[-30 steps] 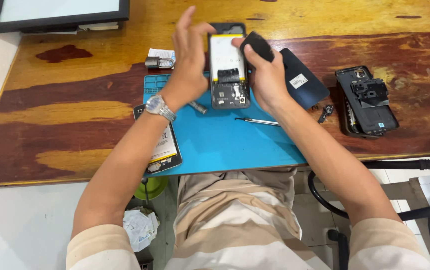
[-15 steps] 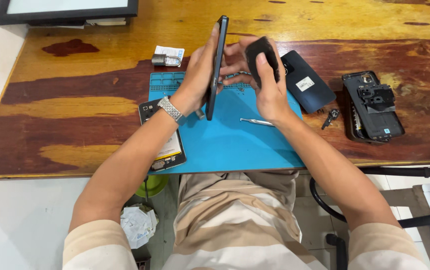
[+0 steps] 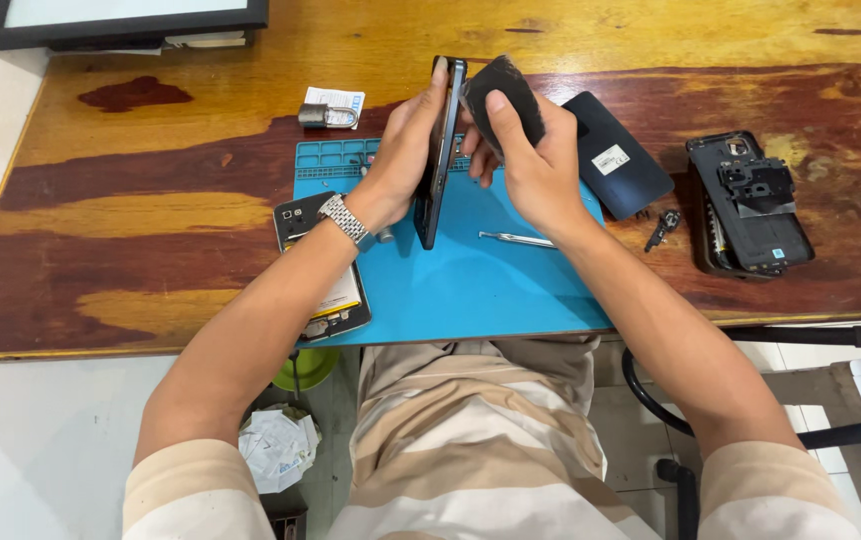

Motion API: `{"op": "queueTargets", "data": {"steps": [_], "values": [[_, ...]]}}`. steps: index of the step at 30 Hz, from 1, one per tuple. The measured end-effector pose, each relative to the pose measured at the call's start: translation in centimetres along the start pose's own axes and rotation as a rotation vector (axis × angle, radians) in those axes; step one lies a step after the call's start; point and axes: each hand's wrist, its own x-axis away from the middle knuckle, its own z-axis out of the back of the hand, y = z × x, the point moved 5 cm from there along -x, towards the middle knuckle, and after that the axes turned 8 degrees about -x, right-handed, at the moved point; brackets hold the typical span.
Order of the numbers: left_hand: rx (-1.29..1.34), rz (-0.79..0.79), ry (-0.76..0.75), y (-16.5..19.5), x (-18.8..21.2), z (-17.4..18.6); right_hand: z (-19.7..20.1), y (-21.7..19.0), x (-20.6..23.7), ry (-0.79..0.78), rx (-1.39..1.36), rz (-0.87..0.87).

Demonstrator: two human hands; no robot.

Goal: The person disassembles a smartphone at a repair bench. They use a screwdriver to remove screws from the phone body, pry off the back cover, work around the camera module, and lift the exposed battery and internal board while sorting small parts on a blue mat.

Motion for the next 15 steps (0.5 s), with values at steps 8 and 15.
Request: {"op": "queueTargets", "data": {"steps": [8, 15], "values": [[-0.083, 0.045, 0.093, -0.86, -0.34, 0.50, -0.33, 0.18, -0.02, 0.008, -0.039, -0.045], [-0.094, 0.117, 0.117, -1.02, -0.23, 0.66, -0.29, 0.61, 0.11, 0.019, -0.030, -0.067]]}}
